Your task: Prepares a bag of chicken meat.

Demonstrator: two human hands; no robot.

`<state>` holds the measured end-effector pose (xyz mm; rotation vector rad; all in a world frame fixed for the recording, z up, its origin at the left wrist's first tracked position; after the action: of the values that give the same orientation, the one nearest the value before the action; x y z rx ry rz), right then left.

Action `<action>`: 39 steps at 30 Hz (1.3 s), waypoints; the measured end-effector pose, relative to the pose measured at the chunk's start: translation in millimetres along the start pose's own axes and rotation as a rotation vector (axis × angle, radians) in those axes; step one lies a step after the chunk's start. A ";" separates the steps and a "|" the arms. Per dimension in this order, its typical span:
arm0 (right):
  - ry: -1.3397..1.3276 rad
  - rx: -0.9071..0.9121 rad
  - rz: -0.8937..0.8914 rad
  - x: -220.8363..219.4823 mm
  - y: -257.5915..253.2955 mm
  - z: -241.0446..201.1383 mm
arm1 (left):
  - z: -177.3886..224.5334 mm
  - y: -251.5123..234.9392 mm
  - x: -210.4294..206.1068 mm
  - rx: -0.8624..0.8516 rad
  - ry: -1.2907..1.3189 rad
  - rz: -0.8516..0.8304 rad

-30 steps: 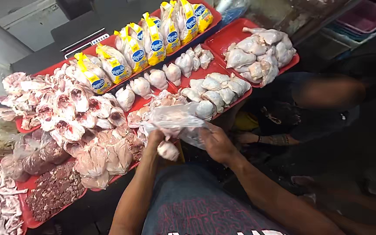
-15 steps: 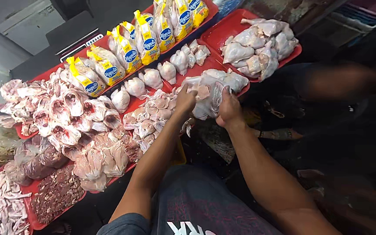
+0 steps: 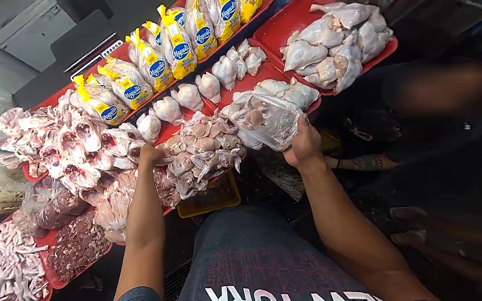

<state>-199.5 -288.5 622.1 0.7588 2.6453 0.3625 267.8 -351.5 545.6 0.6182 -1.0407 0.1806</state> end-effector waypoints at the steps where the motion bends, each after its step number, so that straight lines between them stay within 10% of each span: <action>1: -0.007 -0.017 0.019 5.7 -0.8 1.8 | 4.6 1.2 -0.6 -0.030 -0.048 0.003; 11: 0.034 -0.050 0.098 25.1 11.7 15.2 | -27.1 41.5 60.0 -0.166 0.243 0.303; 15: 0.036 -0.069 0.092 18.3 17.6 17.5 | -23.5 77.2 77.0 -0.141 0.698 0.054; 18: 0.026 -0.054 0.041 9.8 19.7 17.6 | -1.5 97.7 27.1 -0.116 0.565 -0.207; 22: 0.047 -0.050 0.029 4.5 21.0 21.8 | 28.2 104.3 -32.4 -0.114 0.278 -0.070; 33: 0.074 -0.086 0.044 11.9 29.1 36.2 | 45.8 99.9 -22.0 -0.161 0.357 0.020; 39: 0.137 -0.081 0.043 20.5 29.1 35.4 | 70.3 124.3 27.8 -0.522 0.277 -0.221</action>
<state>-187.9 -248.3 594.5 0.7917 2.7258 0.5481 176.7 -293.2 642.9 0.2196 -0.7026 -0.1932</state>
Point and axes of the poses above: each hand's wrist, its own y-axis away from the middle knuckle, its own x-axis out of the back of the hand, z = x × y, the point moved 4 cm from there along -y, towards the middle knuckle, and after that the axes turned 10 degrees about z, right-handed, at the moved point
